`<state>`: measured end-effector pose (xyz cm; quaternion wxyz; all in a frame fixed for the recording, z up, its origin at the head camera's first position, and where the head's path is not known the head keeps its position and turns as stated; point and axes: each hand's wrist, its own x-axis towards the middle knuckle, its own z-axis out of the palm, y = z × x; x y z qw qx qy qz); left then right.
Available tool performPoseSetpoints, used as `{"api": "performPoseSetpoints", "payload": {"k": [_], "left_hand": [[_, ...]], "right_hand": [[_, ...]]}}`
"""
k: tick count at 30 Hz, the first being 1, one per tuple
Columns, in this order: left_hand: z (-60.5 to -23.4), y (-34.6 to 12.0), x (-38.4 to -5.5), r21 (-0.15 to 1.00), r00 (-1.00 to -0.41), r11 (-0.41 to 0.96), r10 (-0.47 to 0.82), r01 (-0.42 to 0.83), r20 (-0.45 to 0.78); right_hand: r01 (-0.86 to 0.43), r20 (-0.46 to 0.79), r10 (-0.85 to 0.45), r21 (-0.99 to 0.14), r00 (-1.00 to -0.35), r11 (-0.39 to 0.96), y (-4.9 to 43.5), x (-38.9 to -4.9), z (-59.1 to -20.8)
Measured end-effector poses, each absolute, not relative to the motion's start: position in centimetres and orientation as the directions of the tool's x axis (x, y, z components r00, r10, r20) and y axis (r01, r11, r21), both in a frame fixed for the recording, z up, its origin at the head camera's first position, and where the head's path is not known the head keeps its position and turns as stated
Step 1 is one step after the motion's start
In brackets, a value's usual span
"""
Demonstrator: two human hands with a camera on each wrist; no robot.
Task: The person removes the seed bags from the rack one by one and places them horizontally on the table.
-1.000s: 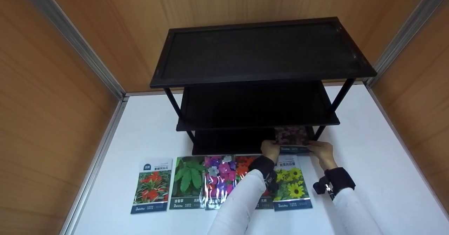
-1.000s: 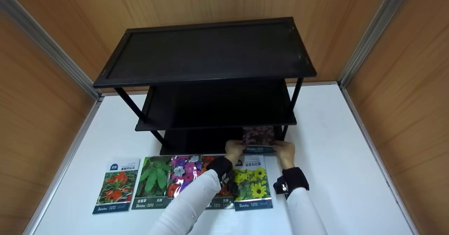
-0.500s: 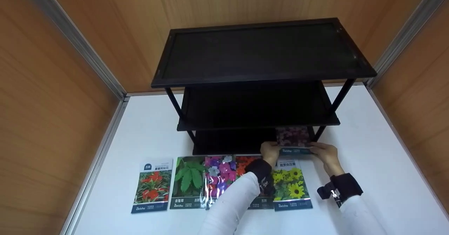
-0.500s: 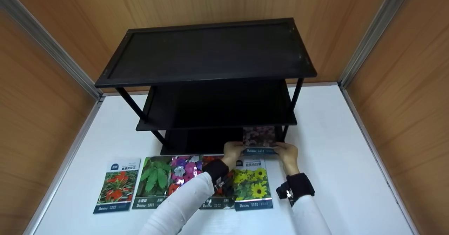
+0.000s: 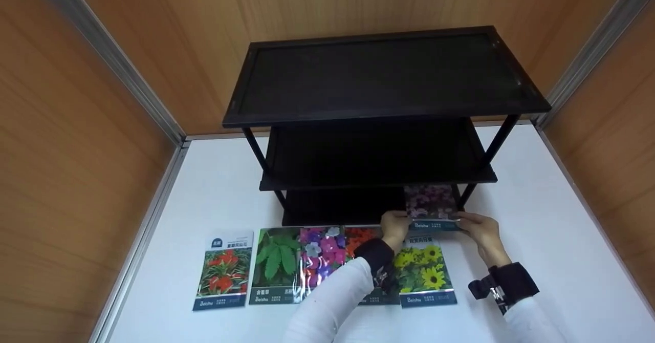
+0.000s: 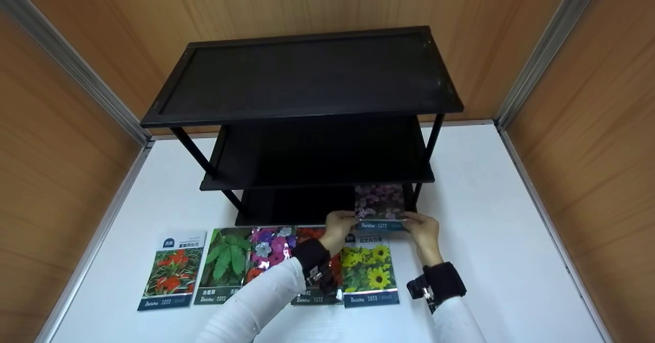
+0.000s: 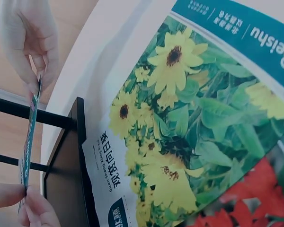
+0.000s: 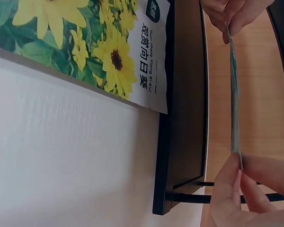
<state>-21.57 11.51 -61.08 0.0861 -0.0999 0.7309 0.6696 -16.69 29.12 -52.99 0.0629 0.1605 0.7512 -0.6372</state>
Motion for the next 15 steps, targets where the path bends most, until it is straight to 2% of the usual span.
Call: {"api": "performPoseSetpoints", "payload": {"k": [3,6,8,10,12,14,15], "left_hand": [[-54.9,10.6,-18.9,0.946,-0.95,0.091,-0.048,-0.312,-0.309],[-53.5,10.4,-18.2,0.935,-0.938,0.08,-0.06,-0.346,-0.342],[-54.1,10.5,-18.2,0.934,-0.937,0.082,-0.058,-0.348,-0.344],[-57.0,10.6,-18.7,0.961,-0.961,0.043,-0.034,-0.274,-0.273],[-58.6,10.9,-19.0,0.961,-0.961,0.031,-0.022,-0.275,-0.274],[-62.6,11.7,-19.9,0.974,-0.974,0.011,-0.031,-0.225,-0.224],[-62.2,11.7,-19.6,0.974,-0.974,0.008,-0.038,-0.225,-0.225]], "right_hand": [[0.33,-0.308,0.159,-0.935,-0.938,0.134,29.2,-16.3,-53.0],[0.343,-0.321,0.161,-0.929,-0.933,0.139,29.2,-15.8,-52.9],[0.354,-0.329,0.168,-0.923,-0.929,0.151,29.2,-15.6,-52.9],[0.362,-0.336,0.172,-0.921,-0.926,0.147,29.2,-15.3,-52.9],[0.365,-0.339,0.178,-0.92,-0.924,0.143,29.3,-15.0,-52.9],[0.367,-0.343,0.176,-0.92,-0.923,0.136,29.4,-14.7,-52.9],[0.368,-0.344,0.175,-0.921,-0.923,0.13,29.4,-14.5,-52.9]]}}
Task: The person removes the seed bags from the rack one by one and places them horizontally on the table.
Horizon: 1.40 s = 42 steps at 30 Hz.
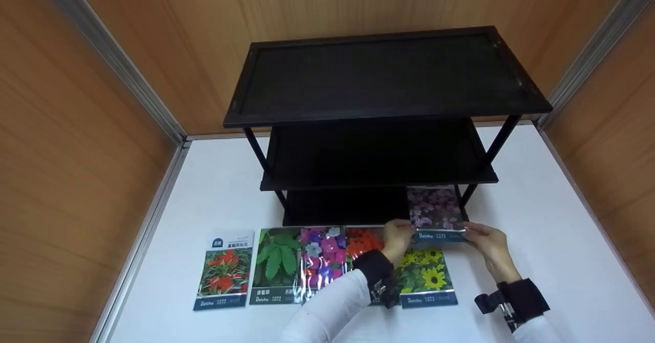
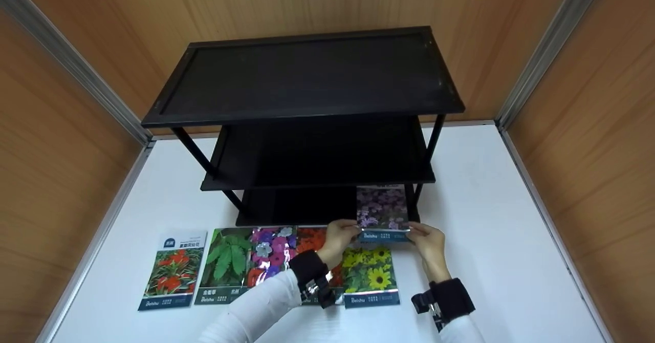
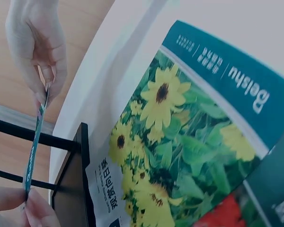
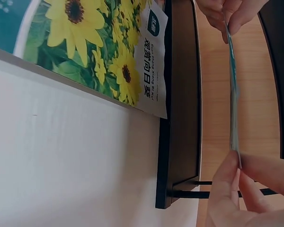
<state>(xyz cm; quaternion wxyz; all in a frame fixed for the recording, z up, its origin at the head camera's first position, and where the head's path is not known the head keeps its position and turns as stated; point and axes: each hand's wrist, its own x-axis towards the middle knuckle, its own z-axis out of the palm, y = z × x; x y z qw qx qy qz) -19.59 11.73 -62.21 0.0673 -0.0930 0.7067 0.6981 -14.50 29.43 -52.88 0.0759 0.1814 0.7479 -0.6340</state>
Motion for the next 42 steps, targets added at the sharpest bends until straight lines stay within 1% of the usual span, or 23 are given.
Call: {"api": "performPoseSetpoints", "payload": {"k": [1,3,5,6,8,10,13,15,17,20,22,25,28,29,31,34,38,39,42], "left_hand": [[-61.3,12.0,-19.2,0.969,-0.968,0.038,-0.056,-0.245,-0.243],[-63.0,12.5,-19.4,0.97,-0.97,0.064,-0.071,-0.235,-0.231],[-65.7,13.0,-19.8,0.983,-0.982,0.052,-0.067,-0.179,-0.175],[-65.4,13.0,-19.5,0.983,-0.983,0.043,-0.057,-0.176,-0.174],[-68.9,13.5,-20.3,0.988,-0.987,-0.014,-0.038,-0.153,-0.154],[-67.2,13.2,-19.4,0.982,-0.982,-0.048,-0.025,-0.183,-0.185],[-60.8,12.1,-16.9,0.966,-0.967,-0.054,-0.016,-0.254,-0.256],[-56.8,11.5,-15.4,0.959,-0.959,-0.028,-0.022,-0.283,-0.284],[-54.4,11.1,-14.4,0.958,-0.958,-0.028,-0.029,-0.284,-0.285],[-52.7,10.8,-13.4,0.955,-0.955,-0.039,-0.022,-0.294,-0.295],[-52.4,10.6,-13.1,0.954,-0.955,-0.056,-0.007,-0.295,-0.296],[-53.1,10.7,-12.8,0.959,-0.96,-0.057,0.005,-0.279,-0.279],[-54.0,10.8,-12.7,0.958,-0.959,-0.048,0.008,-0.283,-0.283],[-54.0,10.8,-12.6,0.953,-0.955,-0.054,0.01,-0.297,-0.297],[-54.0,10.7,-12.4,0.943,-0.945,-0.065,0.014,-0.328,-0.327],[-54.2,10.7,-12.2,0.938,-0.94,-0.061,0.016,-0.34,-0.34],[-54.2,10.9,-11.9,0.93,-0.931,-0.043,0.018,-0.364,-0.363],[-54.2,11.0,-11.9,0.926,-0.927,-0.039,0.017,-0.374,-0.374],[-54.3,11.3,-11.7,0.918,-0.919,-0.034,0.015,-0.395,-0.395]], "right_hand": [[0.37,-0.346,0.175,-0.92,-0.922,0.132,29.5,-14.3,-52.8],[0.375,-0.352,0.175,-0.918,-0.92,0.127,29.6,-14.0,-52.9],[0.381,-0.357,0.179,-0.915,-0.917,0.129,29.8,-13.7,-53.1],[0.384,-0.358,0.183,-0.913,-0.916,0.135,30.0,-13.6,-53.3],[0.382,-0.355,0.211,-0.918,-0.911,0.107,30.5,-13.5,-54.3],[0.378,-0.351,0.212,-0.92,-0.912,0.102,31.0,-13.4,-55.3],[0.365,-0.339,0.217,-0.926,-0.915,0.095,32.1,-13.4,-57.4],[0.372,-0.34,0.22,-0.92,-0.914,0.121,32.8,-13.5,-58.9],[0.381,-0.343,0.245,-0.915,-0.907,0.13,33.4,-13.5,-60.5],[0.411,-0.364,0.275,-0.901,-0.89,0.138,33.9,-13.4,-62.1],[0.42,-0.377,0.262,-0.897,-0.889,0.135,34.1,-13.1,-62.3],[0.439,-0.397,0.283,-0.892,-0.873,0.106,34.2,-12.7,-62.4],[0.439,-0.404,0.27,-0.894,-0.874,0.085,34.3,-12.3,-62.2],[0.449,-0.407,0.292,-0.889,-0.866,0.091,34.2,-12.2,-62.3],[0.455,-0.41,0.291,-0.884,-0.864,0.105,34.3,-11.9,-62.2],[0.472,-0.417,0.309,-0.872,-0.855,0.129,34.3,-11.5,-62.2],[0.472,-0.416,0.315,-0.873,-0.853,0.125,34.4,-10.9,-62.0],[0.46,-0.411,0.297,-0.88,-0.862,0.12,34.5,-10.8,-61.9],[0.467,-0.418,0.311,-0.879,-0.854,0.099,34.8,-10.5,-62.0]]}}
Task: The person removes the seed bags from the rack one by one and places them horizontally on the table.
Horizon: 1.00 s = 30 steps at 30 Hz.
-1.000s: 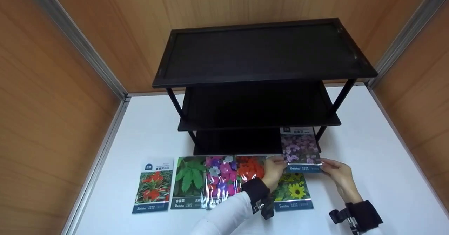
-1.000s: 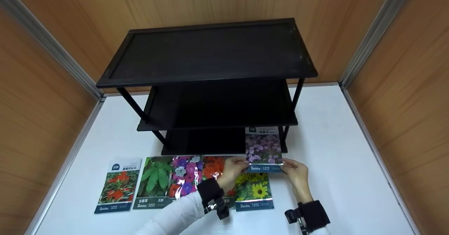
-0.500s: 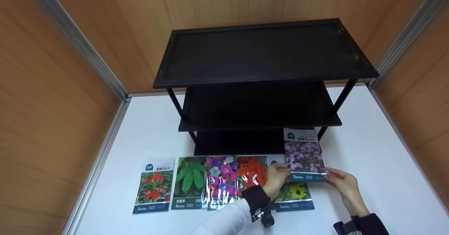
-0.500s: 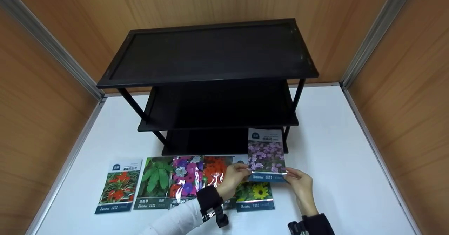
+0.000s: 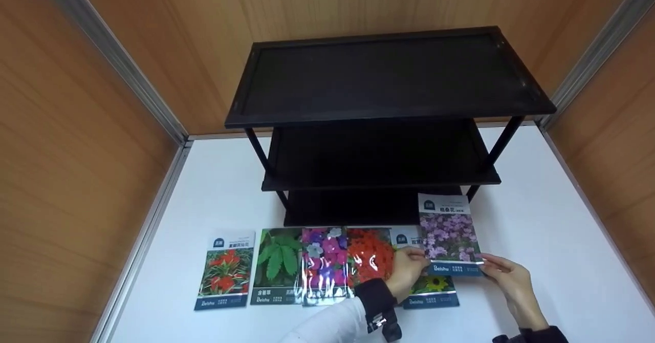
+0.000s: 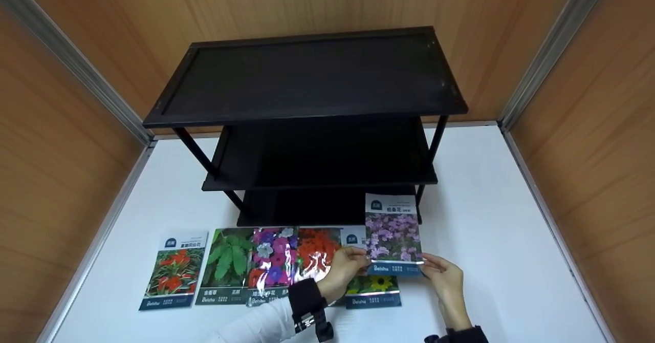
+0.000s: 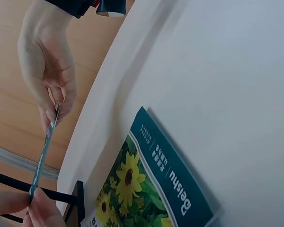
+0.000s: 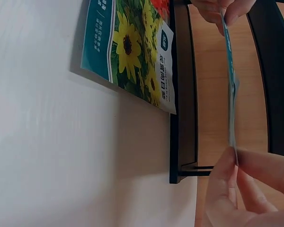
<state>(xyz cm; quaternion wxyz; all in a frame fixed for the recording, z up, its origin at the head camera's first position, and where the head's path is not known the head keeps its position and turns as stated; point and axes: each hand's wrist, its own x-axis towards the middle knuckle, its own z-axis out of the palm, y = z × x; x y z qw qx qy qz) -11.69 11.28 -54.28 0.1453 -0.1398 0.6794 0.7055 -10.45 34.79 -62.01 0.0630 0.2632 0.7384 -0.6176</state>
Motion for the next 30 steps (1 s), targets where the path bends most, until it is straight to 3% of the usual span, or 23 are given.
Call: {"api": "performPoseSetpoints", "payload": {"k": [10,20,30], "left_hand": [[-54.8,12.3,-10.8,0.915,-0.917,-0.067,0.031,-0.398,-0.397],[-55.7,14.0,-10.1,0.91,-0.91,0.006,0.006,-0.415,-0.415],[-56.3,15.2,-9.4,0.904,-0.904,0.042,0.004,-0.426,-0.427]], "right_hand": [[0.52,-0.457,0.323,-0.842,-0.829,0.143,36.1,-9.6,-62.3],[0.541,-0.467,0.337,-0.823,-0.818,0.172,37.1,-8.6,-62.5],[0.588,-0.539,0.278,-0.798,-0.795,0.132,35.7,-7.1,-56.9]]}}
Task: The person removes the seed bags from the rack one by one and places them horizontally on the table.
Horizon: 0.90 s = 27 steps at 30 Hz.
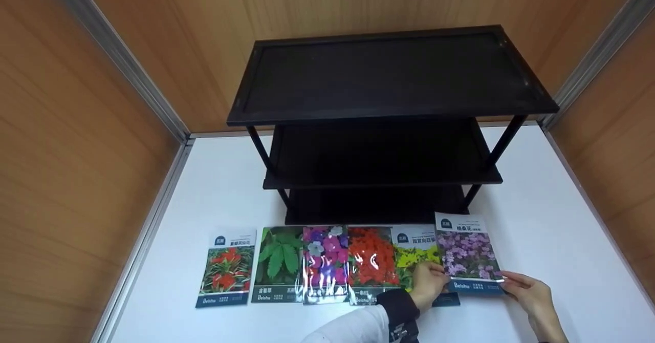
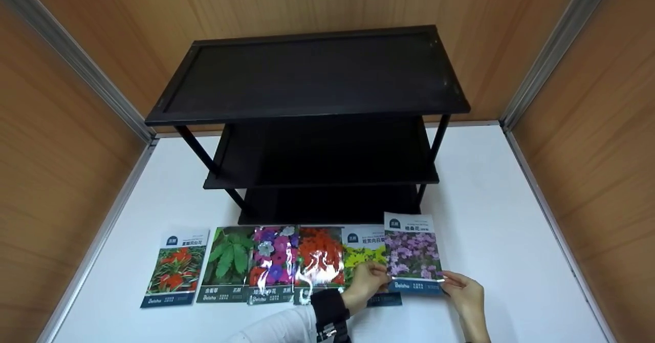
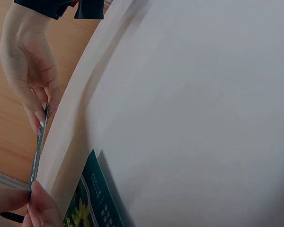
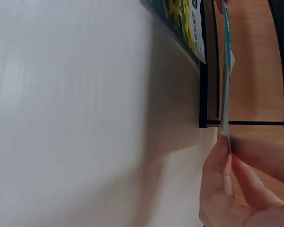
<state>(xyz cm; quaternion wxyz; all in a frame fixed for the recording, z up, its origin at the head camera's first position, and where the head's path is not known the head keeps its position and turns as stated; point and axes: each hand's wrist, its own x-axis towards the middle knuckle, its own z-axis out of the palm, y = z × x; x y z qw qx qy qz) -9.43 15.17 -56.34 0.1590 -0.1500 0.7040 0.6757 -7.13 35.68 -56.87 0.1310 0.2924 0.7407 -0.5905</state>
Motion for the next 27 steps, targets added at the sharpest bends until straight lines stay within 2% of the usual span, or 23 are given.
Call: {"api": "performPoseSetpoints", "payload": {"k": [7,13,18,27], "left_hand": [[-56.9,15.7,-9.2,0.9,-0.901,0.036,0.014,-0.434,-0.434],[-57.2,16.1,-9.4,0.882,-0.885,0.101,0.018,-0.461,-0.465],[-57.3,16.2,-9.4,0.894,-0.905,0.157,0.008,-0.42,-0.426],[-57.5,16.2,-9.2,0.889,-0.905,0.213,0.043,-0.405,-0.422]], "right_hand": [[0.592,-0.538,0.276,-0.786,-0.797,0.177,35.4,-6.6,-55.7],[0.585,-0.512,0.298,-0.767,-0.805,0.262,35.5,-6.5,-55.7],[0.591,-0.497,0.335,-0.75,-0.8,0.298,35.3,-6.6,-56.1],[0.573,-0.486,0.309,-0.738,-0.817,0.357,35.4,-6.3,-55.9]]}}
